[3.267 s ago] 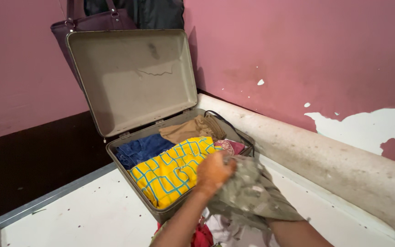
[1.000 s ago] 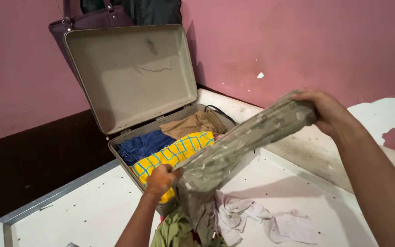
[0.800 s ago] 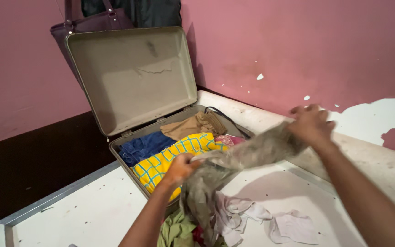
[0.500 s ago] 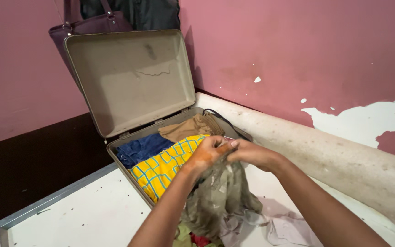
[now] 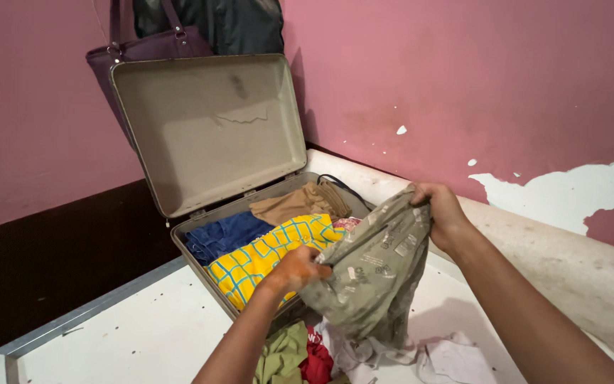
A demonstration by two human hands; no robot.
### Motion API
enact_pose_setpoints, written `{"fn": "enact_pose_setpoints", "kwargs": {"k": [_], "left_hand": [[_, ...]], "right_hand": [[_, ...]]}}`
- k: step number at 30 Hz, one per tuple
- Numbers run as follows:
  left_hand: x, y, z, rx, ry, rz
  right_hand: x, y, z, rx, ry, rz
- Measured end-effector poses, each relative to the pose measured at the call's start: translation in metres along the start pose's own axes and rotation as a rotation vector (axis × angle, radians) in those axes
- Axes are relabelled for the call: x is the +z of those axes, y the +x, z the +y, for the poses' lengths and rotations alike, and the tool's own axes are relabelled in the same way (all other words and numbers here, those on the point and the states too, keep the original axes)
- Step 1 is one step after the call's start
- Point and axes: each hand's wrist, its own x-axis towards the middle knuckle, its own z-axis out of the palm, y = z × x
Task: The person folds and packs various pieces of clothing into a suitcase. They pick up items from a pile on the floor, including a yellow patterned garment and a green shirt, folding them by hand and placing them into the compartments of the open suitcase.
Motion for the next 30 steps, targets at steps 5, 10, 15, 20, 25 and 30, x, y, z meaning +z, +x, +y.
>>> {"fn": "enact_pose_setpoints", "kwargs": {"k": [5,10,15,20,25,30], "left_hand": [[-0.002,-0.002,0.016,-0.141,-0.313,0.105],[0.001,0.006,0.060,-0.176,-0.785,0.185],[0.010,0.025,0.070,-0.167,-0.994,0.081],[0.001,0.036,0.058,-0.018,-1.142,0.130],[-0.022,0.002,0.060,-0.014,-0.221,0.185],[-0.018,-0.030,0.075,-0.035,0.763,0.536]], "right_hand": [[-0.025,0.017,0.030,-0.287,-0.458,0.202],[0.013,-0.010,0.039,-0.400,-0.917,0.153],[0.062,-0.053,0.021,0.092,-0.756,-0.304],[0.068,-0.051,0.052,-0.257,-0.953,-0.231],[0.063,-0.038,0.047,-0.401,-1.110,0.073],[0.070,-0.047,0.038,-0.286,-1.285,0.151]]}}
